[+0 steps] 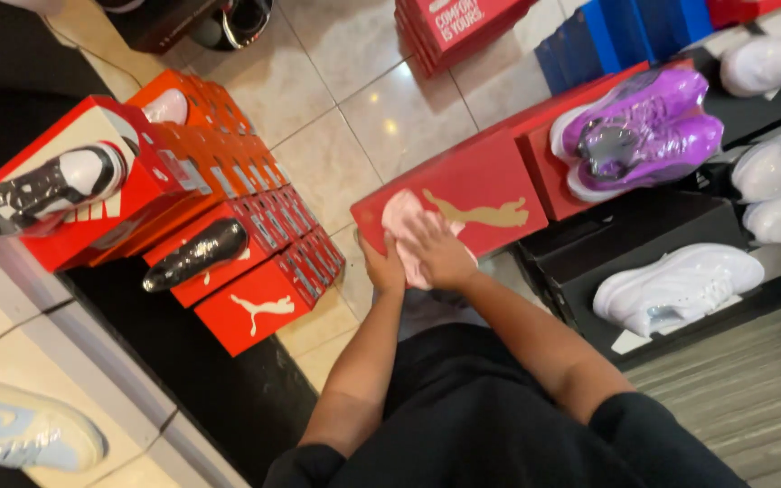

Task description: The person wipes the exterior and interior of red Puma shoe boxes with a pink cloth. They open and close the boxes, wipe the lid and base, and handle a pair of purple sneakers before returning them to the box. The person repeats this process on multiple boxes.

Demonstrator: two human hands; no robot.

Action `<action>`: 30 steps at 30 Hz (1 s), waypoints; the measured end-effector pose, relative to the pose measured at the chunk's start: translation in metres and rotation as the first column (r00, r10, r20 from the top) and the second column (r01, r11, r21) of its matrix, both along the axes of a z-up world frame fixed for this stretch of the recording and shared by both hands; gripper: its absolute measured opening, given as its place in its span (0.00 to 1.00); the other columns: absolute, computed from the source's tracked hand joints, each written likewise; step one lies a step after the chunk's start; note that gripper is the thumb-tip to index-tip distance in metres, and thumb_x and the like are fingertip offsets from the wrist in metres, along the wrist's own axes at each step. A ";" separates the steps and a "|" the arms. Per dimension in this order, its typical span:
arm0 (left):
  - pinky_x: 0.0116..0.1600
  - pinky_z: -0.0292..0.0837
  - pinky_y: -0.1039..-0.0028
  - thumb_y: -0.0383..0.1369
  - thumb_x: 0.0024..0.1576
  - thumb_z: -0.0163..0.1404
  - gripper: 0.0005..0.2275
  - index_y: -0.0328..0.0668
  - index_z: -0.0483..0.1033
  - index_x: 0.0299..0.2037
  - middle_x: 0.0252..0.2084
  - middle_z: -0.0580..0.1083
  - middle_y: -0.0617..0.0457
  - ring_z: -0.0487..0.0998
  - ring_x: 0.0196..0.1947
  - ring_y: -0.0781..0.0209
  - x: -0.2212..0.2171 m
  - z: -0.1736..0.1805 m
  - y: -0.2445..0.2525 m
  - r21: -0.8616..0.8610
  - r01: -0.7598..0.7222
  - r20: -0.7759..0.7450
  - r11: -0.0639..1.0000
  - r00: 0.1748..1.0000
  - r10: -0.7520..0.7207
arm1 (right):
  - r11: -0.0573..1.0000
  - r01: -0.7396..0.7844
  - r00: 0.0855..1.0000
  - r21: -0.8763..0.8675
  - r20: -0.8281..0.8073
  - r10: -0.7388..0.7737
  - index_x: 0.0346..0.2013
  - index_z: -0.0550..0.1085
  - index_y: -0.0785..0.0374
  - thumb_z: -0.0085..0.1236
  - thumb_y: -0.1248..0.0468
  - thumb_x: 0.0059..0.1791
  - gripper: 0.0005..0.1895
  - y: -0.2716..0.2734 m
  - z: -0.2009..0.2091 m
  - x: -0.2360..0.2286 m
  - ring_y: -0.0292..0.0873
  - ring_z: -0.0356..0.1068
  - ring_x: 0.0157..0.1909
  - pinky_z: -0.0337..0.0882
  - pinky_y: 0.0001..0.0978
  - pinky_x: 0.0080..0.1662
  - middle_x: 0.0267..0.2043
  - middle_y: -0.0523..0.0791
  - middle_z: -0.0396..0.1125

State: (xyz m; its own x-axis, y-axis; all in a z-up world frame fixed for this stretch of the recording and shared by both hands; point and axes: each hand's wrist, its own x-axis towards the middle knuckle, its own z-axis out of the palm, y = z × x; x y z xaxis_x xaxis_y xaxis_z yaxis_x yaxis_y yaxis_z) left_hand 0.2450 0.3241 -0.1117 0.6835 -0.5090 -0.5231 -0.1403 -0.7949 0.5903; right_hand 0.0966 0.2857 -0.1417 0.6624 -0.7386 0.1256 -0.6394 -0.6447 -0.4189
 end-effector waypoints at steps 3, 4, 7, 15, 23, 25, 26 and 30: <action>0.64 0.69 0.48 0.53 0.61 0.48 0.30 0.68 0.52 0.73 0.62 0.72 0.37 0.74 0.60 0.34 0.002 -0.010 0.002 0.014 0.022 -0.029 1.000 0.999 -0.022 | 0.984 -0.115 0.992 -0.134 0.039 0.122 0.67 0.66 0.44 0.49 0.61 0.38 0.39 -0.023 0.012 -0.019 0.57 0.45 0.79 0.41 0.55 0.73 0.79 0.45 0.49; 0.63 0.70 0.47 0.54 0.61 0.48 0.31 0.67 0.52 0.73 0.63 0.71 0.38 0.74 0.60 0.34 0.003 -0.022 0.005 0.014 0.041 -0.019 0.999 0.999 -0.040 | 0.989 -0.074 0.997 -0.127 0.001 0.075 0.63 0.70 0.48 0.52 0.64 0.38 0.36 -0.039 0.001 -0.031 0.63 0.52 0.74 0.47 0.60 0.71 0.75 0.48 0.55; 0.62 0.71 0.47 0.54 0.59 0.52 0.33 0.62 0.55 0.73 0.63 0.70 0.37 0.74 0.59 0.34 0.009 -0.032 0.014 -0.023 0.053 0.044 0.998 0.998 -0.052 | 0.991 0.093 0.993 -0.097 -0.064 -0.099 0.60 0.74 0.54 0.61 0.67 0.37 0.34 -0.091 0.016 -0.052 0.70 0.53 0.71 0.53 0.65 0.68 0.73 0.53 0.57; 0.63 0.71 0.51 0.59 0.59 0.49 0.35 0.60 0.54 0.74 0.66 0.68 0.39 0.73 0.60 0.35 0.003 -0.020 0.003 -0.036 0.038 0.045 0.999 0.998 -0.037 | 0.801 0.508 0.662 0.316 -0.738 -0.129 0.51 0.81 0.53 0.34 0.30 0.48 0.39 -0.222 0.021 0.016 0.71 0.70 0.58 0.51 0.82 0.58 0.52 0.55 0.75; 0.66 0.70 0.52 0.56 0.58 0.51 0.32 0.69 0.54 0.73 0.66 0.69 0.44 0.72 0.62 0.38 0.002 -0.029 0.013 0.044 0.022 0.061 0.999 0.998 -0.025 | 0.692 -0.038 0.802 0.721 -0.391 0.451 0.56 0.73 0.34 0.22 0.29 0.50 0.35 -0.166 -0.041 0.107 0.47 0.68 0.65 0.60 0.58 0.64 0.59 0.34 0.71; 0.66 0.69 0.52 0.56 0.59 0.50 0.32 0.69 0.55 0.73 0.66 0.69 0.44 0.72 0.62 0.38 -0.002 -0.011 0.002 0.031 0.016 0.053 0.999 0.998 -0.018 | 0.684 0.008 0.792 0.729 -0.423 0.441 0.60 0.72 0.38 0.26 0.33 0.53 0.33 -0.190 -0.071 0.058 0.54 0.65 0.67 0.54 0.64 0.66 0.62 0.40 0.69; 0.66 0.69 0.53 0.56 0.59 0.50 0.31 0.70 0.55 0.72 0.66 0.69 0.44 0.72 0.62 0.38 -0.002 -0.001 -0.002 0.018 0.013 0.052 1.000 0.999 -0.014 | 0.676 0.052 0.784 0.735 -0.449 0.429 0.64 0.70 0.43 0.30 0.37 0.55 0.31 -0.201 -0.086 0.036 0.60 0.62 0.69 0.48 0.70 0.68 0.64 0.46 0.68; 0.65 0.69 0.52 0.56 0.60 0.49 0.30 0.67 0.57 0.72 0.66 0.70 0.44 0.73 0.61 0.39 -0.003 0.004 -0.002 -0.002 -0.018 0.048 1.000 0.999 0.018 | 0.682 0.321 0.675 0.658 -0.664 0.323 0.61 0.75 0.52 0.32 0.35 0.50 0.38 -0.262 0.078 -0.015 0.57 0.64 0.68 0.61 0.58 0.67 0.64 0.49 0.69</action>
